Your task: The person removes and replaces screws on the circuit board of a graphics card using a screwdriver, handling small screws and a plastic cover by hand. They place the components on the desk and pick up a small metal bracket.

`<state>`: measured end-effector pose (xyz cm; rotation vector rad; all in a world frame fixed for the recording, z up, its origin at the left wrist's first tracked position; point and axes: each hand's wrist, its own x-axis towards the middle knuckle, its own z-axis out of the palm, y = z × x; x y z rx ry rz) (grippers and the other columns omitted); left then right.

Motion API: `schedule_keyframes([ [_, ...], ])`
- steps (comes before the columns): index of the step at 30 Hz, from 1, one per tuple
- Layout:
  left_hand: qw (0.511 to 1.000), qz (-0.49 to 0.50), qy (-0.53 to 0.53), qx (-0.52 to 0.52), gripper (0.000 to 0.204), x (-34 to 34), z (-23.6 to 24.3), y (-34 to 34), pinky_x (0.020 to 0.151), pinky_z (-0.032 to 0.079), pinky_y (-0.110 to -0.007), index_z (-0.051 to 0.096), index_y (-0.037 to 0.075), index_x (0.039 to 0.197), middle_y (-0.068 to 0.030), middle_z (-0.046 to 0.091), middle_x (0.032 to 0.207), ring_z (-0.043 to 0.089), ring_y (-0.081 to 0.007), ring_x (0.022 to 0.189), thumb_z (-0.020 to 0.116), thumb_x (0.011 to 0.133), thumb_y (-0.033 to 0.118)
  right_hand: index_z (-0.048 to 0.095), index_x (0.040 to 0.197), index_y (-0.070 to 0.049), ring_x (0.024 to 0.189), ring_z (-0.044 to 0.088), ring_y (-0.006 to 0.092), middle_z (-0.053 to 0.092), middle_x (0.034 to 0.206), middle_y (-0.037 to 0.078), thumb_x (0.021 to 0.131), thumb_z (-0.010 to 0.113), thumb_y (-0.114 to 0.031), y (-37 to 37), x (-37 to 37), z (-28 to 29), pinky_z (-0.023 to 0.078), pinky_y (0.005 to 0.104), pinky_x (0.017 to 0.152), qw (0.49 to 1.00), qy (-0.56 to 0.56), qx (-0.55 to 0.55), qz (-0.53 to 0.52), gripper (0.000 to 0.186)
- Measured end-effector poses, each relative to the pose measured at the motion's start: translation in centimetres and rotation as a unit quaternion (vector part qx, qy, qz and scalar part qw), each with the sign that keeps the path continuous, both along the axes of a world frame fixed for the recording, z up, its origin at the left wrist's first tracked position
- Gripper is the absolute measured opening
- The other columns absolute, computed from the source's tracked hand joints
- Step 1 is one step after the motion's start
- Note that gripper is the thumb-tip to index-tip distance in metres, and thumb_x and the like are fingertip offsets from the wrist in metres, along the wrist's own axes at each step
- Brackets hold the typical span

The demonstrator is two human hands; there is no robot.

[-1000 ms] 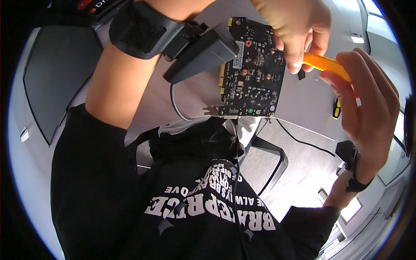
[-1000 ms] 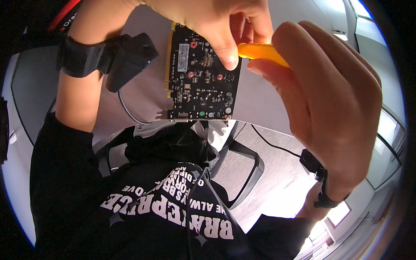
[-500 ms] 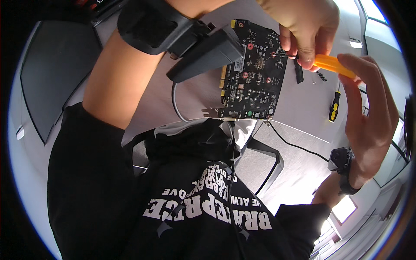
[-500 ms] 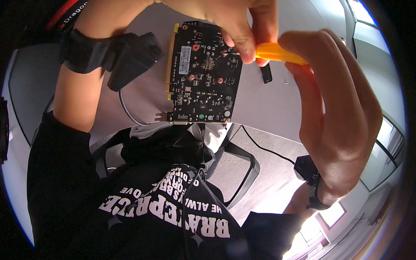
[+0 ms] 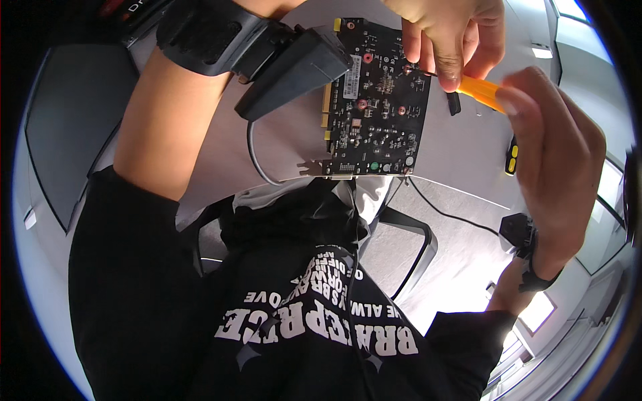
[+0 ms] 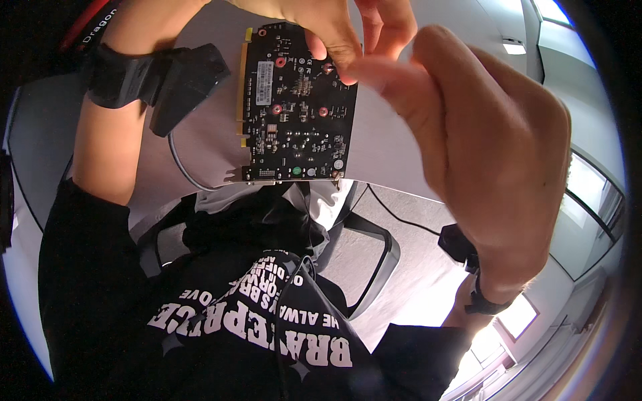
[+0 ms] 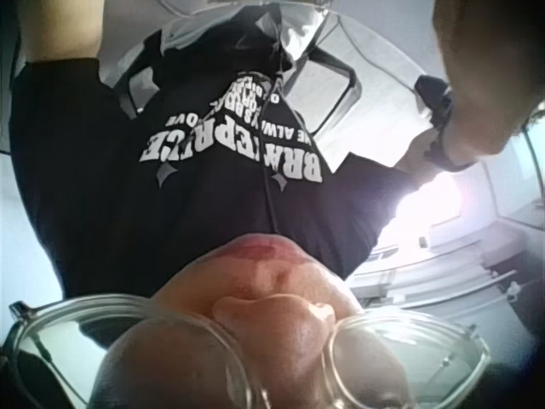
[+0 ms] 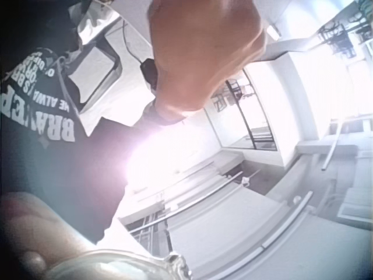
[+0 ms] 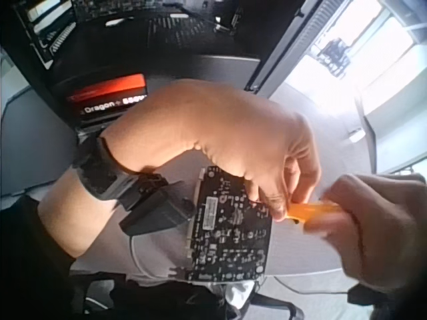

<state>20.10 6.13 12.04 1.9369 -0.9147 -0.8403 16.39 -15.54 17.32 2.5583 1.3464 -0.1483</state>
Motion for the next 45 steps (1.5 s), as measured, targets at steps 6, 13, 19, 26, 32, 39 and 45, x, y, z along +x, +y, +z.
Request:
schedule_keyframes([
  [6, 0.996, 0.030, -0.061, -0.058, 0.027, 0.5, -3.4, 1.0, 0.065, 0.054, -0.027, 0.072, 0.000, 0.111, -0.0128, 0.074, 0.096, 0.071, -0.0191, 0.073, 0.069, 0.090, 0.016, 0.068, 0.112, -0.004, 0.093, 0.071, 0.0237, 0.070, 0.101, 0.011, 0.088, 0.070, -0.003, -0.3, 0.5, 0.7, 0.060, 0.0306, 0.075, 0.982, 0.001, 0.123, 0.142, 0.025],
  [13, 0.998, -0.004, -0.056, -0.025, 0.037, -0.1, -0.4, 1.6, 0.073, 0.052, -0.026, 0.070, -0.001, 0.115, -0.0106, 0.074, 0.098, 0.069, -0.0179, 0.077, 0.070, 0.089, 0.025, 0.072, 0.110, -0.004, 0.076, 0.072, 0.0153, 0.073, 0.100, 0.010, 0.089, 0.070, -0.010, -1.1, 1.9, 0.0, 0.057, 0.0227, 0.059, 0.984, -0.022, 0.143, 0.108, 0.022],
  [19, 0.995, 0.071, -0.048, -0.041, 0.040, -0.3, -3.3, 2.9, 0.077, 0.050, -0.027, 0.068, -0.001, 0.117, -0.0110, 0.073, 0.103, 0.068, -0.0186, 0.083, 0.070, 0.089, 0.028, 0.073, 0.112, -0.008, 0.074, 0.072, 0.0134, 0.073, 0.102, 0.009, 0.089, 0.070, -0.012, -1.6, 1.7, 0.9, 0.056, 0.0222, 0.056, 0.995, 0.015, 0.101, -0.022, 0.024],
  [26, 0.982, 0.160, -0.025, -0.094, 0.044, 0.4, -8.8, 2.6, 0.082, 0.049, -0.028, 0.067, -0.001, 0.119, -0.0115, 0.072, 0.108, 0.067, -0.0197, 0.089, 0.070, 0.089, 0.031, 0.068, 0.119, -0.008, 0.097, 0.071, 0.0220, 0.072, 0.109, 0.012, 0.087, 0.072, -0.008, -1.2, 1.5, 2.5, 0.060, 0.0294, 0.073, 0.987, -0.067, 0.030, 0.145, 0.032],
  [32, 0.995, 0.044, -0.089, 0.029, 0.046, -1.8, 0.3, 1.8, 0.082, 0.049, -0.032, 0.068, -0.001, 0.118, -0.0114, 0.073, 0.104, 0.067, -0.0225, 0.090, 0.071, 0.087, 0.034, 0.069, 0.112, -0.004, 0.087, 0.073, 0.0238, 0.072, 0.104, 0.013, 0.089, 0.071, -0.010, -0.4, 1.6, 0.9, 0.060, 0.0289, 0.067, 0.984, -0.046, 0.096, 0.144, 0.024],
  [39, 0.983, 0.030, -0.174, -0.054, 0.033, -2.4, 0.3, 1.8, 0.075, 0.049, -0.035, 0.073, 0.003, 0.110, -0.0104, 0.073, 0.095, 0.067, -0.0202, 0.083, 0.074, 0.086, 0.026, 0.068, 0.105, -0.001, 0.071, 0.068, 0.0178, 0.069, 0.086, 0.011, 0.092, 0.069, -0.012, -0.3, 0.9, 0.8, 0.053, 0.0253, 0.061, 0.999, 0.016, 0.021, 0.024, 0.017],
  [45, 0.990, 0.049, -0.129, 0.011, 0.033, -1.6, 1.3, 0.6, 0.074, 0.049, -0.033, 0.072, 0.002, 0.110, -0.0125, 0.073, 0.089, 0.067, -0.0217, 0.076, 0.072, 0.087, 0.026, 0.068, 0.114, -0.005, 0.082, 0.071, 0.0219, 0.072, 0.101, 0.011, 0.089, 0.071, -0.007, -0.9, 0.4, 1.9, 0.058, 0.0294, 0.069, 0.988, -0.023, 0.116, 0.100, 0.026],
])
